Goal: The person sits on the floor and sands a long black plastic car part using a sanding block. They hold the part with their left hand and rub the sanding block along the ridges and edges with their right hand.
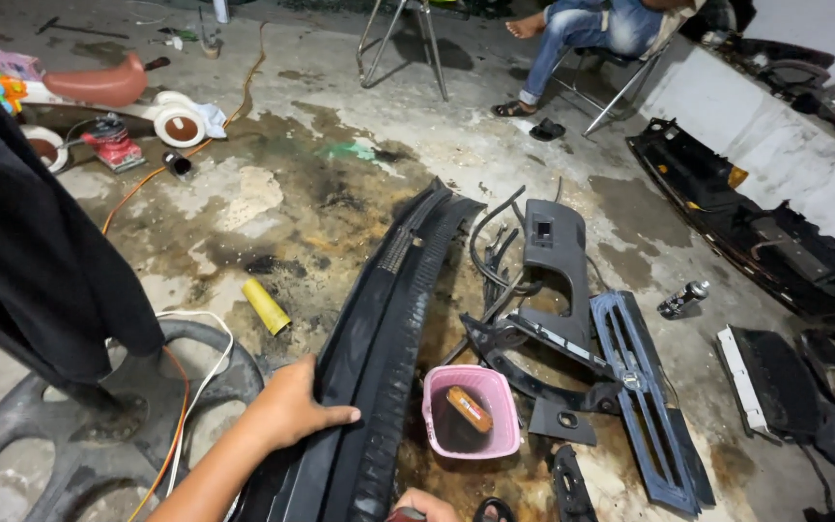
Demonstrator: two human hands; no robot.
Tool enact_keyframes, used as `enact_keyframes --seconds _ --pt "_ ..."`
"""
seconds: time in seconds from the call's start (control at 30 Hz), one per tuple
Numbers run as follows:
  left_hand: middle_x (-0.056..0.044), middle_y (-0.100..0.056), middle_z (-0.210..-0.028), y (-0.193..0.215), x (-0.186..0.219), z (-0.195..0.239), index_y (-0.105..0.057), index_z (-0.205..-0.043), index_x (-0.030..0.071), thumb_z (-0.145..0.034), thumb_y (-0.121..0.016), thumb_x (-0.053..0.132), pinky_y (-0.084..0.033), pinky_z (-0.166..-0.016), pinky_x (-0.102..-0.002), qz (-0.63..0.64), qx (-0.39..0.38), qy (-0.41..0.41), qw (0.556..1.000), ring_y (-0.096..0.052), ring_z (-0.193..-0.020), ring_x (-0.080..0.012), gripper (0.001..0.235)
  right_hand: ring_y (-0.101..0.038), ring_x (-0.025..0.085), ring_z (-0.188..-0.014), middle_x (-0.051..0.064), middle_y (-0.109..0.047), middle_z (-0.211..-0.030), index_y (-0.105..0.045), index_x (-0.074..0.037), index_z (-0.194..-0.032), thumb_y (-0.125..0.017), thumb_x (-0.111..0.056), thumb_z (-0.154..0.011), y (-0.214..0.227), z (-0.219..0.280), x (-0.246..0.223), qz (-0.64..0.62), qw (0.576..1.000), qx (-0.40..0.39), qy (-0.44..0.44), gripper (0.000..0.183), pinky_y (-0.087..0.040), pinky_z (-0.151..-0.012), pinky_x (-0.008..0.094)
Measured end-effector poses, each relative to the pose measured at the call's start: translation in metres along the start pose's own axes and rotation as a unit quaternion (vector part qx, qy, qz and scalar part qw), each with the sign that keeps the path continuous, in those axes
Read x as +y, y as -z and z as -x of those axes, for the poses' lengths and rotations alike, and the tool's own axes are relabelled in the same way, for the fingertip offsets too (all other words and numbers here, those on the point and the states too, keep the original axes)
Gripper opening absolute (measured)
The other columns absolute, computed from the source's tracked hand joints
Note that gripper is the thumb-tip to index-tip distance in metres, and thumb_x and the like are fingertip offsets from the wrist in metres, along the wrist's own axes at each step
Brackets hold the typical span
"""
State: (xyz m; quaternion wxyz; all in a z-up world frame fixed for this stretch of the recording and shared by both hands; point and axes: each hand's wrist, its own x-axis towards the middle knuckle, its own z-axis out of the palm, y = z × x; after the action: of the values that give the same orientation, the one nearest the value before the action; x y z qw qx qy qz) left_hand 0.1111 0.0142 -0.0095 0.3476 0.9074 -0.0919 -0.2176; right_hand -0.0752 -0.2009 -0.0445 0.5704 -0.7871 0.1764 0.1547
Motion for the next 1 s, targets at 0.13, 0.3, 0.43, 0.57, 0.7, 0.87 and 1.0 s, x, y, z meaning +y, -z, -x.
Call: enact_keyframes --seconds 0.13,0.3,0.43,0.57,0.7,0.87,1.0 --pt "-0.008 -0.069 -0.134 0.001 0.0 0.003 -0.057 -0.134 0.013 -0.065 -0.097 0.047 -0.055 -0.101 -0.04 0.025 -0.005 0.013 1.0 -0.066 -0.124 -0.0279 0.087 -0.068 0.001 -0.087 -0.011 -0.073 -0.084 -0.071 -0.022 -0.08 -0.072 -0.035 -0.089 0.021 -0.002 -0.02 0.065 0.993 -0.102 -0.015 0.015 -0.042 -0.086 0.015" --pt "-0.01 -0.068 -0.134 0.001 -0.005 0.004 -0.056 -0.134 0.011 -0.063 -0.095 0.05 -0.055 -0.102 -0.039 0.052 -0.005 0.026 0.998 -0.066 -0.124 -0.0278 0.09 -0.07 0.011 -0.072 -0.001 -0.07 -0.083 -0.063 -0.014 -0.095 -0.07 -0.02 -0.099 0.067 -0.074 -0.019 0.081 0.972 -0.212 0.062 0.01 -0.061 -0.068 0.025" --pt "-0.014 -0.064 -0.137 0.003 0.01 0.01 -0.048 -0.141 0.011 -0.066 -0.093 0.055 -0.056 -0.099 -0.043 0.015 -0.021 0.029 0.999 -0.064 -0.124 -0.0329 0.098 -0.063 0.014 -0.061 0.006 -0.073 -0.098 -0.066 -0.008 -0.106 -0.067 -0.028 -0.097 0.082 -0.236 0.105 0.02 1.0 -0.009 -0.018 0.022 -0.048 -0.044 0.024" --pt "-0.032 -0.064 -0.131 0.021 0.033 0.021 -0.049 -0.137 -0.009 -0.077 -0.089 0.037 -0.056 -0.104 -0.055 0.026 -0.032 0.013 0.999 -0.061 -0.128 -0.0458 0.086 -0.051 0.027 -0.144 0.003 -0.056 -0.154 -0.061 -0.018 -0.141 -0.071 -0.042 -0.09 0.088 -0.299 0.156 0.35 0.931 0.05 -0.091 0.057 -0.043 -0.115 0.049" --pt "-0.032 -0.063 -0.132 0.019 0.034 0.019 -0.048 -0.139 -0.008 -0.076 -0.09 0.038 -0.055 -0.105 -0.055 0.031 -0.033 0.018 0.999 -0.06 -0.129 -0.0454 0.088 -0.061 0.034 -0.134 0.015 -0.072 -0.131 -0.072 -0.016 -0.124 -0.083 -0.031 -0.079 0.086 -0.279 0.165 0.426 0.897 0.054 -0.1 0.049 -0.048 -0.113 0.046" --pt "-0.032 -0.063 -0.131 0.017 0.023 0.013 -0.046 -0.141 -0.008 -0.075 -0.09 0.04 -0.055 -0.105 -0.054 0.033 -0.031 0.026 0.999 -0.061 -0.129 -0.0449 0.093 -0.071 0.024 -0.118 0.005 -0.077 -0.112 -0.075 -0.019 -0.117 -0.072 -0.032 -0.075 0.09 -0.356 0.301 0.408 0.901 0.07 -0.127 0.044 -0.054 -0.1 0.036" --pt "-0.033 -0.063 -0.132 0.01 0.012 0.006 -0.045 -0.142 -0.009 -0.074 -0.09 0.041 -0.053 -0.107 -0.053 0.032 -0.022 0.022 0.999 -0.06 -0.129 -0.045 0.096 -0.07 0.026 -0.123 0.007 -0.077 -0.114 -0.078 -0.017 -0.113 -0.077 -0.041 -0.076 0.103 -0.367 0.312 0.587 0.803 0.069 -0.075 0.043 -0.052 -0.108 0.044"
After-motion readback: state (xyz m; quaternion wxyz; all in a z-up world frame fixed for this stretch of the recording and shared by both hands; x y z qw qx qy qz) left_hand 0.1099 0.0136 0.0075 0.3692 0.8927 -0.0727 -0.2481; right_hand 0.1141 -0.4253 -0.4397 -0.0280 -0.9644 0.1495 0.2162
